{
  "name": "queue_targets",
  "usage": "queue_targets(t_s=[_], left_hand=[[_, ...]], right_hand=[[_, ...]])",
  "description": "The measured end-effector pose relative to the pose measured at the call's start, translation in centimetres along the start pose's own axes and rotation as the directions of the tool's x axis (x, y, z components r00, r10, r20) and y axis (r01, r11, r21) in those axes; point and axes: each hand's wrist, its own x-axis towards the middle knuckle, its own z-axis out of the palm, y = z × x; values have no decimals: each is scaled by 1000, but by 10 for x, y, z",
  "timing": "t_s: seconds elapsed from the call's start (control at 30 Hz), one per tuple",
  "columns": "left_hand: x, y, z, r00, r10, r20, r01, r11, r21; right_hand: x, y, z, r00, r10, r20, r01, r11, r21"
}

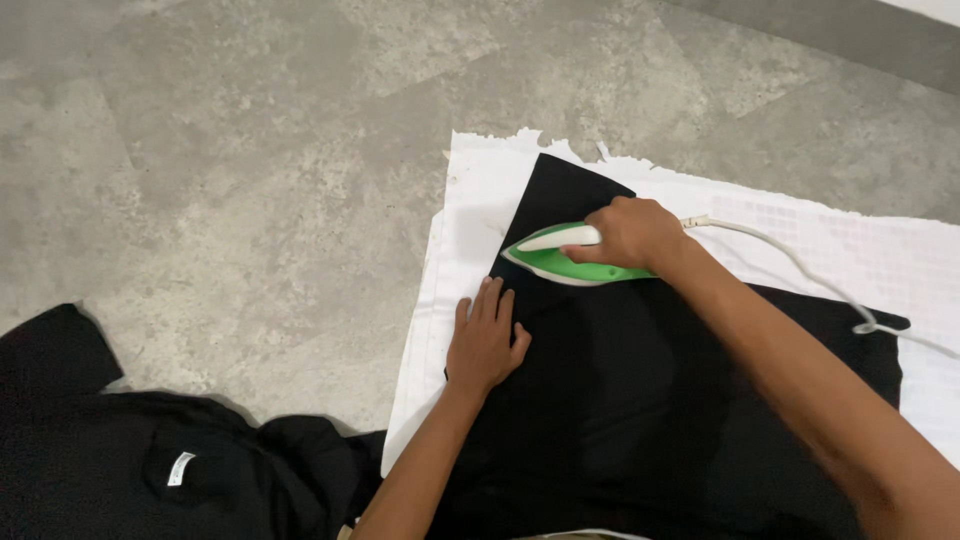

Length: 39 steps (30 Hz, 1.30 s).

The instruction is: The person irons a black t-shirt laid out on a white cloth on the floor. They use a green and white iron to smooth the fabric, adjusting the shirt's position and flipping it over to iron different sections.

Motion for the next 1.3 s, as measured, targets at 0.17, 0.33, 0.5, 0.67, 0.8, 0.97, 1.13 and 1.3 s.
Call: queue_targets(t_s=[0.17, 0.33, 0.5, 0.67, 0.8, 0.97, 1.13, 1.3], left_hand=[[-2, 1, 12, 998, 23, -57, -20, 999, 50], [-1, 2, 4, 998, 18, -58, -15, 998, 59], [1, 1, -1, 1000, 6, 2, -6, 999, 50], [1, -2, 6, 1000, -2, 26, 1, 999, 35], [1, 1, 2, 1000, -9, 16, 9, 1000, 2], [-2, 1, 2, 999, -14, 32, 13, 1000, 24], [4, -3, 3, 996, 13, -87, -5, 996, 91], [3, -1, 1, 991, 21, -131, -6, 994, 111]], right_hand=[[35, 22, 7, 991, 119, -63, -116, 992, 54], [62, 30, 7, 957, 240, -161, -220, 967, 131], [77, 38, -1, 919, 315, -236, -266, 939, 216], [87, 48, -7, 924, 302, -234, -255, 944, 209], [73, 48, -18, 983, 167, -77, -158, 982, 103], [83, 46, -12, 962, 229, -149, -211, 969, 125], [108, 62, -19, 903, 330, -274, -254, 926, 280], [38, 39, -18, 949, 228, -217, -182, 960, 215]])
